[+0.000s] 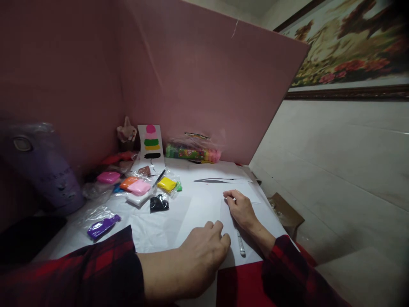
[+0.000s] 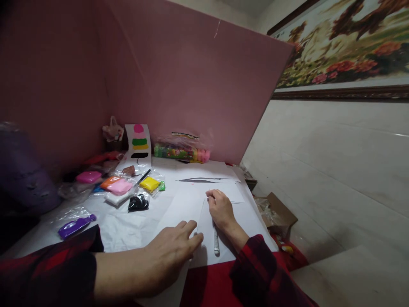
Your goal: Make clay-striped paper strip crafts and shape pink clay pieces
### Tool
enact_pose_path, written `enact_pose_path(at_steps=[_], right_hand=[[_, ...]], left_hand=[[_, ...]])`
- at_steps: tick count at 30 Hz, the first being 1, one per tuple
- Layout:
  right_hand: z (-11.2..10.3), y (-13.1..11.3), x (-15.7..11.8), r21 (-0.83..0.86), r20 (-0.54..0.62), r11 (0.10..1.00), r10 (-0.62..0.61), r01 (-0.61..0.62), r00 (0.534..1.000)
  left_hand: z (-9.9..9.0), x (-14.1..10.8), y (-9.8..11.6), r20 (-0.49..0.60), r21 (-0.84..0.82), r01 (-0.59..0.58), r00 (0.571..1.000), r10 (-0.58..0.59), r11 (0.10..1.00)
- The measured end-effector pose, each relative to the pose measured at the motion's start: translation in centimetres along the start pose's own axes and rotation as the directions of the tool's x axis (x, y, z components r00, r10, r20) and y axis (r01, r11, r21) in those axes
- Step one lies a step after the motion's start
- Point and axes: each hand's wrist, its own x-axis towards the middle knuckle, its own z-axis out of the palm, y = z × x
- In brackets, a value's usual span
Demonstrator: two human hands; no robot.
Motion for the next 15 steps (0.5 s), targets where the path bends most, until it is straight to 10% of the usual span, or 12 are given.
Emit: enact_pose_path(at_steps=[15], right_hand=[[0.7,-2.7,0.5,-0.134,0.239,0.942,-0.269,0.306,0.933]], left_hand=[[4.8,-0.2,-1.7,-0.161,-0.094,0.219,0.959,-0.232,0.971]])
